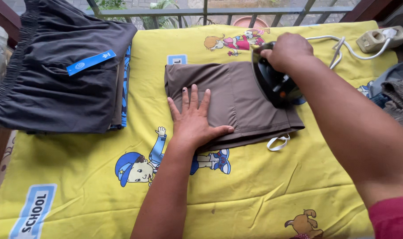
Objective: The person irons a pair of brown shorts on a yellow patterned tablecloth. They smooth the fabric, iron both sides, fold the shorts, and place them on a stack of other shorts.
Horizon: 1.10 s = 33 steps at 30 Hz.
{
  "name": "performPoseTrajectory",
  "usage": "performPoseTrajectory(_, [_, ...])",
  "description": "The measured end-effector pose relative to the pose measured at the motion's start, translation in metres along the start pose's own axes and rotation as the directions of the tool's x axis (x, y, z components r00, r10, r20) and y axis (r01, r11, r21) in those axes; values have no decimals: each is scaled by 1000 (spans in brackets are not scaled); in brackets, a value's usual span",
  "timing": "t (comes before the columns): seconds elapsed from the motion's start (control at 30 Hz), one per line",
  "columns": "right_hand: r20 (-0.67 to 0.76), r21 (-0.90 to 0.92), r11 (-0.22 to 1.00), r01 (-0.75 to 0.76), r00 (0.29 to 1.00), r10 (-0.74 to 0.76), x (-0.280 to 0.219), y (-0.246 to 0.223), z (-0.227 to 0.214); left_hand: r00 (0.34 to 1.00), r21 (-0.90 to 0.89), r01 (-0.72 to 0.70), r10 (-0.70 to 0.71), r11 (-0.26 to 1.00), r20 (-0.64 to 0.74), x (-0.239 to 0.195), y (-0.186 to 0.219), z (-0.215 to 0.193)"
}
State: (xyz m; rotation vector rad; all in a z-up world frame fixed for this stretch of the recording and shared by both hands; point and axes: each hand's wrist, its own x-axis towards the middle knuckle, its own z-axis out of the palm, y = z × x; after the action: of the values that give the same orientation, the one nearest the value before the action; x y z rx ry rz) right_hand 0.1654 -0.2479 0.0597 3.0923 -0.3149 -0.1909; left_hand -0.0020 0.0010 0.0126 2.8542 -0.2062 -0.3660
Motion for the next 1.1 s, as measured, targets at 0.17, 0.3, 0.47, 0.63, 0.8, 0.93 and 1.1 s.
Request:
performPoseTrajectory(0.17, [73, -42, 999, -4, 997, 7, -40, 26, 1, 1000, -5, 6, -6, 1000, 22, 2, 0, -1])
performPoseTrajectory(0.3, [-3, -43, 998, -40, 999, 40, -52, 46, 9, 1000, 7, -1, 1, 1000, -30, 2, -1, 5])
performPoseTrajectory(0.47, [-28, -55, 997, -51, 998, 50, -58, 49, 8, 1000, -14, -1, 1, 1000, -28, 0, -1, 2])
performPoseTrajectory(0.63, [-24, -122, 992, -40, 999, 38, -78, 62, 1, 1000, -1, 2, -2, 1000, -18, 0, -3, 2])
performPoseTrajectory(0.8, [-170, 86, 966, 244, 959, -227, -95, 85, 0, 998, -44, 21, -23, 999, -54, 3, -2, 1])
performPoseTrajectory(0.93, [-224, -27, 863, 504, 839, -497, -84, 54, 0, 912, -15, 117, -113, 993, -395, 25, -15, 38])
performPoseTrajectory(1.1, [-152, 32, 748, 663, 743, -652, -73, -39, -9, 966, -145, 171, -195, 975, -168, -5, -7, -9])
